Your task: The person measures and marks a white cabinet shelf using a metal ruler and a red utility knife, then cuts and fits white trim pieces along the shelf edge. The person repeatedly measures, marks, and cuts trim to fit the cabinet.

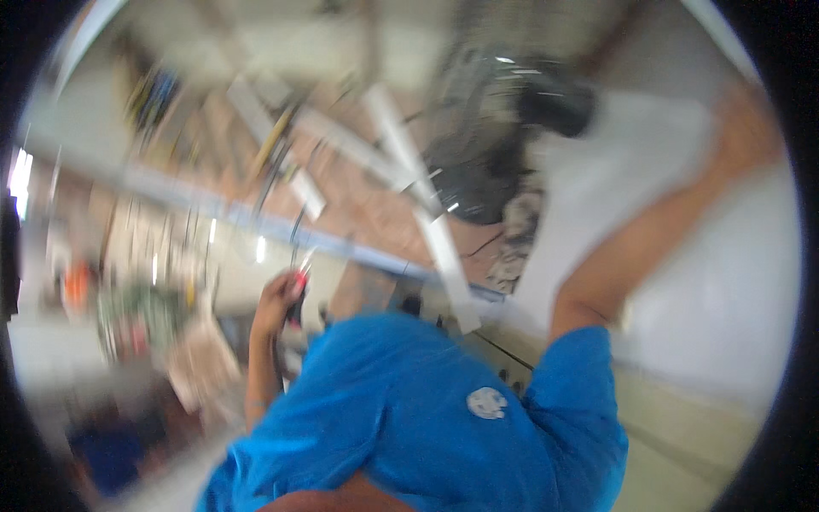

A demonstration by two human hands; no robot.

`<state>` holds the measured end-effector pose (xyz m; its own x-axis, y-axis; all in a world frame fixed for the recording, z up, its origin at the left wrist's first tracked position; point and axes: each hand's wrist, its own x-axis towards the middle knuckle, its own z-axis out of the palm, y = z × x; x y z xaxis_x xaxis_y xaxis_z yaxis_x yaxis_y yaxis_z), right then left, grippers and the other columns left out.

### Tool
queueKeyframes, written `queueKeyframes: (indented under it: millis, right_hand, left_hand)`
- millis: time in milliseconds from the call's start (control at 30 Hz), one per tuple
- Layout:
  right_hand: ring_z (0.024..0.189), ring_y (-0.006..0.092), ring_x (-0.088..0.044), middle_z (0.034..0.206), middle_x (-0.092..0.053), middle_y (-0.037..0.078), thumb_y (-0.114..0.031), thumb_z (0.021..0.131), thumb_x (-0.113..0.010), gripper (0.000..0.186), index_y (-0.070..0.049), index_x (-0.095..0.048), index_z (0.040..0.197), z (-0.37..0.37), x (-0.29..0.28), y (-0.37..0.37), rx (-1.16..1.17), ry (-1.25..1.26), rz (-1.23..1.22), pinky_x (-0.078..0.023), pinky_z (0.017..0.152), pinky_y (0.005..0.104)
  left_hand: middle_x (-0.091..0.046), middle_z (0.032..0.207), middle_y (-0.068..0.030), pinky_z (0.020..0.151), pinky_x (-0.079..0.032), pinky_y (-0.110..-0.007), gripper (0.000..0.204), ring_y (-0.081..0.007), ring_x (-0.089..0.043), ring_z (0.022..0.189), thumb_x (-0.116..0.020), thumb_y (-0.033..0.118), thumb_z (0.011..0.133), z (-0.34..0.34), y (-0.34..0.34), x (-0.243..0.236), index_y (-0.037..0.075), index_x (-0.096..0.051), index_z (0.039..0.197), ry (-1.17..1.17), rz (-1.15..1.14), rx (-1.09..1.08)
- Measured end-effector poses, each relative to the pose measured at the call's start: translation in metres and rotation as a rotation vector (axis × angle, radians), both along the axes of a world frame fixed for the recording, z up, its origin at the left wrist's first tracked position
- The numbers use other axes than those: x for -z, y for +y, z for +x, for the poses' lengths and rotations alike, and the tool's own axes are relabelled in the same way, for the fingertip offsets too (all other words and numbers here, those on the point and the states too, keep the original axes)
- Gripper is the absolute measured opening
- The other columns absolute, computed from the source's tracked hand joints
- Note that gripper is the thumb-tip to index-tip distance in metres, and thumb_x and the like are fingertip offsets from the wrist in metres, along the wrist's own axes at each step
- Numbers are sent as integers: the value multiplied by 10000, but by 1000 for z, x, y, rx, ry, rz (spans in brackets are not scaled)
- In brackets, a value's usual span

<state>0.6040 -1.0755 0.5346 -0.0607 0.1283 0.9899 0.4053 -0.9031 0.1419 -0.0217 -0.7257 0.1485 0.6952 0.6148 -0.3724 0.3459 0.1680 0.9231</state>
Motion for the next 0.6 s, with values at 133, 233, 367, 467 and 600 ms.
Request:
queueKeyframes:
  millis: [133, 233, 367, 467, 600]
  right_hand:
    - [1161, 338, -674, 1206, -754, 164, -224, 984, -716, 341, -2, -732, 1243, -96, 44, 20, -532, -49, 495, -488, 1056, 445]
    - [1117, 305, -686, 1194, -749, 150, -76, 962, -668, 256, -8, -729, 1201, -155, 38, 30, -783, -4, 521, -514, 1011, 415]
    - [1004, 277, -699, 1100, -738, 146, -56, 960, -655, 261, 13, -697, 1208, -183, 27, 37, -869, 203, 631, -544, 908, 404]
    - [978, 276, -698, 1097, -734, 157, -73, 969, -646, 294, 29, -673, 1244, -175, 12, 38, -887, 232, 640, -546, 887, 401]
    - [940, 279, -691, 1091, -732, 149, -113, 981, -643, 396, 51, -612, 1341, -155, -7, 40, -873, 262, 725, -547, 863, 396]
  left_hand:
    - [-714, 1124, -78, 781, -579, -315, 568, -167, -695, 859, -801, 238, 934, 99, 40, -133, -29, -626, 1403, -311, 234, 250]
    - [-690, 882, -16, 667, -527, -258, 656, -118, -660, 783, -838, 435, 908, 176, 36, -250, -23, -673, 1348, -506, 614, 333]
    - [-689, 926, -44, 706, -495, -278, 744, -123, -625, 807, -745, 574, 921, 267, -13, -398, 16, -665, 1406, -597, 1073, 428]
    - [-768, 1071, -107, 833, -548, -358, 455, -187, -695, 956, -724, 324, 1005, 342, -80, -478, 56, -693, 1371, -1020, 1538, 504]
    - [-738, 1120, -196, 866, -559, -426, 370, -337, -720, 924, -717, 261, 995, 400, -152, -535, 75, -698, 1315, -1116, 1857, 485]
